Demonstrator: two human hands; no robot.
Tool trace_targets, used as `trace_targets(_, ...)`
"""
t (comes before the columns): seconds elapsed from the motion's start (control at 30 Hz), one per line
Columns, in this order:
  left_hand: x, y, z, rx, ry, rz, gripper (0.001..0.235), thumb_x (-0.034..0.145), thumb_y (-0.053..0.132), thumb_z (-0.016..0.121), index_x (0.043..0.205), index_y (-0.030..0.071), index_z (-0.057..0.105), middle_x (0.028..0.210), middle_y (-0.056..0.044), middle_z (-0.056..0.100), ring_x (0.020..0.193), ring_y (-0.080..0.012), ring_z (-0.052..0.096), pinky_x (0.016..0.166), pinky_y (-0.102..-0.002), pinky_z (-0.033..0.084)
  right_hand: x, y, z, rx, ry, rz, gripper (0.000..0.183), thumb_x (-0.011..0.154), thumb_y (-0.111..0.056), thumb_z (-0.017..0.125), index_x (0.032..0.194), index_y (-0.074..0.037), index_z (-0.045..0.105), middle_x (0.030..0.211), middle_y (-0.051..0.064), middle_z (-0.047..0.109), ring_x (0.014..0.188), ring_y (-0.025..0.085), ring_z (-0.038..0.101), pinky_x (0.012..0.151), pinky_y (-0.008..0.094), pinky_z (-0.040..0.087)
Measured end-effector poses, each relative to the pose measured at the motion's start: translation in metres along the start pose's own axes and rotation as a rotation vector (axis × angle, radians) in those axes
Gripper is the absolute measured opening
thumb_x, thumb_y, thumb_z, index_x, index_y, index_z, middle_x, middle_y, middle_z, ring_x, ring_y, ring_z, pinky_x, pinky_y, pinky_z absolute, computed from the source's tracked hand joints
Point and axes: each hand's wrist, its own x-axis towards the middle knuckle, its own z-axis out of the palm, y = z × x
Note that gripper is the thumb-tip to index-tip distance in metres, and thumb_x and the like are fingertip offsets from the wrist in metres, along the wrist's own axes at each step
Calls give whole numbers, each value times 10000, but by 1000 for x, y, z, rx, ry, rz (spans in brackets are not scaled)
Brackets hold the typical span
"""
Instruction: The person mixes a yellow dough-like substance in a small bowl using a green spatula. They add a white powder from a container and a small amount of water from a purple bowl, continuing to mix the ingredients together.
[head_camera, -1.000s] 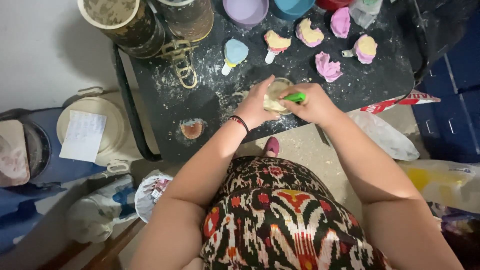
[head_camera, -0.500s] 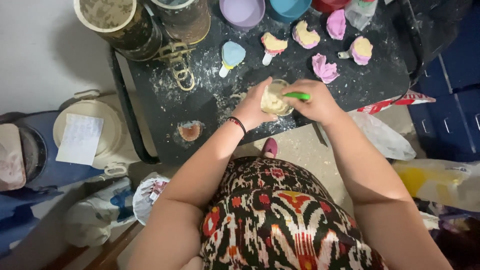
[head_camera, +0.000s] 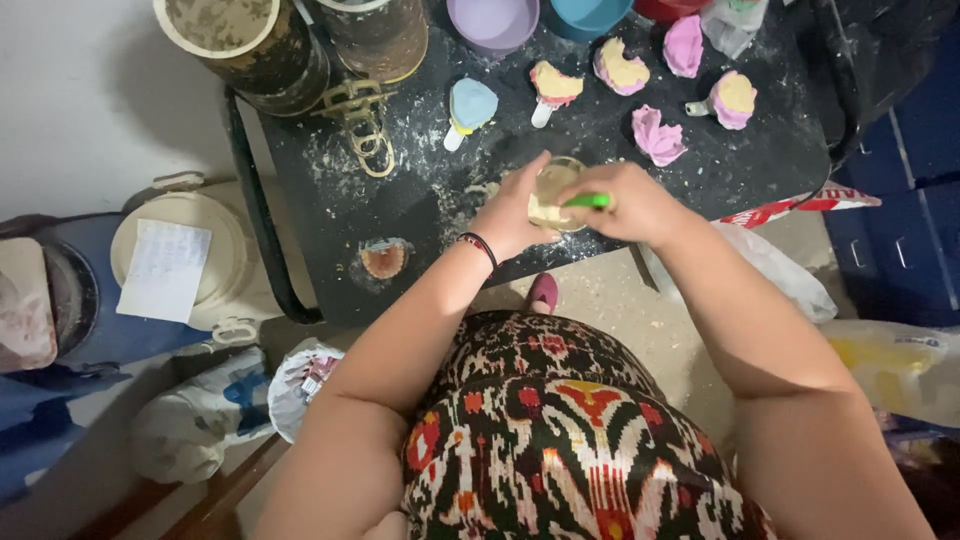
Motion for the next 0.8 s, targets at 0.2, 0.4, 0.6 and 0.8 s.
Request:
trace_targets(0.2,1,-7,0,-50,13,34,1122,816,271,904,1672,309,179,1607,-187,369,1434,-425,501,1182,-515,473,1,27,-20,50,59,22,157,945,-125,796,1101,-105,809,906,189,768,839,417,730,766,503,563)
trace_targets(0.4,4,-6,2,-32,12,14,1138,815,286,903,1674,321,157,1613,-182,361,1427,-400,516,1188,-504,466,-25,-5,-7,60,93,190,149,918,-131,782,1052,-78,819,902,202,773,846,408,742,811,505,568)
trace_targets(0.6,-1,5,-4,-48,-2,31,1121,816,236,911,1673,287,189,1621,-197,355,1471,-414,458,1238,-504,401,-7,17,20,-31,153,97,149,915,-183,848,1016,-82,806,816,181,745,779,420,718,727,494,566)
trace_targets(0.8,13,-15,3,-55,-12,57,1047,811,291,920,1644,323,286,1595,-170,408,1463,-386,473,1224,-477,407,-11,-6,-15,-80,11,-17,187,842,-54,822,1016,-121,825,888,200,734,825,428,687,794,506,549)
